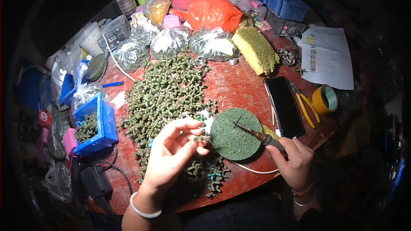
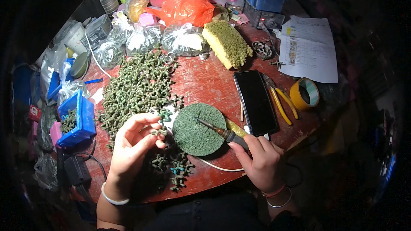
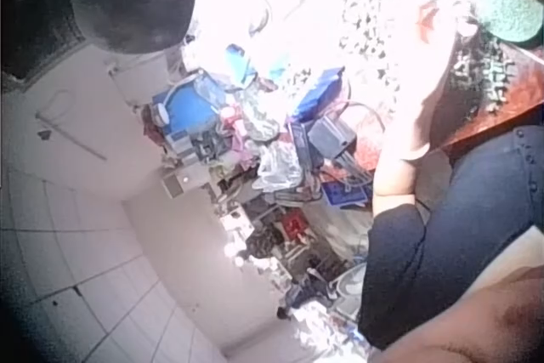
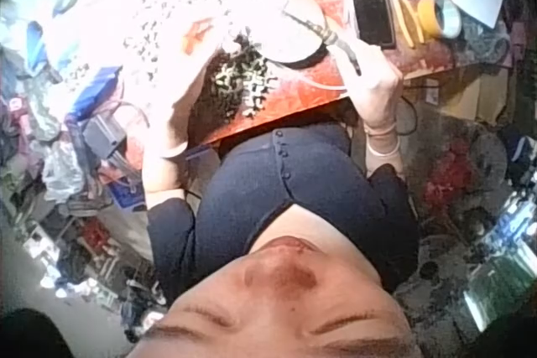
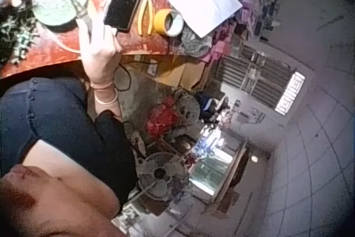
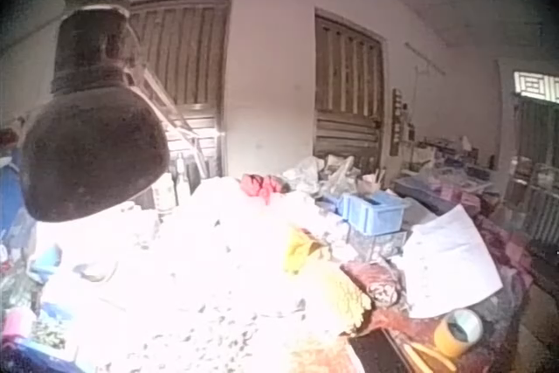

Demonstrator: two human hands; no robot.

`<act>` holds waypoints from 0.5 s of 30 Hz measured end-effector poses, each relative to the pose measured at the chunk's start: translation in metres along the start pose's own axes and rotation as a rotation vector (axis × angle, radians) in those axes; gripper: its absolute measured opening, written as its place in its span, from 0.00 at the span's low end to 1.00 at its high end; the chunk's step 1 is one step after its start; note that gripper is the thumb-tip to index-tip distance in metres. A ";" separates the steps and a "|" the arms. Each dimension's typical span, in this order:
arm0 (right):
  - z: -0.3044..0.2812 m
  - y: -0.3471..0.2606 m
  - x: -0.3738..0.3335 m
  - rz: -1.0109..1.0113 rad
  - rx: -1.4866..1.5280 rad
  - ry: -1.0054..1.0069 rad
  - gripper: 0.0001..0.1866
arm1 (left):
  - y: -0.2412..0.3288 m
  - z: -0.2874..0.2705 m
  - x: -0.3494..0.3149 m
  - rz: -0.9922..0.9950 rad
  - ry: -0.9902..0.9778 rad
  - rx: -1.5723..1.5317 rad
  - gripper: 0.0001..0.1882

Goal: Using a soldering iron to attach or modify small green plastic plant components on a foam base.

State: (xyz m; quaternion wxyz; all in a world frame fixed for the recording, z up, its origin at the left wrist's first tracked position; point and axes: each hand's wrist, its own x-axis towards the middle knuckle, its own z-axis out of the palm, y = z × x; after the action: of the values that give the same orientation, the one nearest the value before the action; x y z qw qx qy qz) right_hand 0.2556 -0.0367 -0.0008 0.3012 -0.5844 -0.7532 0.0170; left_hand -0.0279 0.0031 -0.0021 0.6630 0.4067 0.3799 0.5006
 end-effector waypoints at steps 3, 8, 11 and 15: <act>0.002 0.000 0.000 0.025 0.053 0.011 0.12 | 0.000 0.004 -0.001 -0.024 -0.042 0.060 0.20; 0.004 -0.005 -0.002 0.079 0.190 0.034 0.12 | -0.011 0.005 0.002 0.024 -0.071 0.162 0.15; 0.010 -0.010 -0.003 -0.006 0.274 -0.003 0.13 | -0.010 0.005 0.002 0.095 -0.109 0.224 0.10; 0.020 -0.010 -0.004 -0.028 0.303 0.033 0.14 | -0.010 0.004 0.002 0.096 -0.103 0.240 0.09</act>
State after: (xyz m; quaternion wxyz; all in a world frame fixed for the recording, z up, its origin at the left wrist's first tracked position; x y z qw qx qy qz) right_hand 0.2382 -0.0366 -0.0150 0.3985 -0.5219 -0.7452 0.1165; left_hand -0.0203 0.0031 -0.0105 0.6036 0.5259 0.3825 0.4612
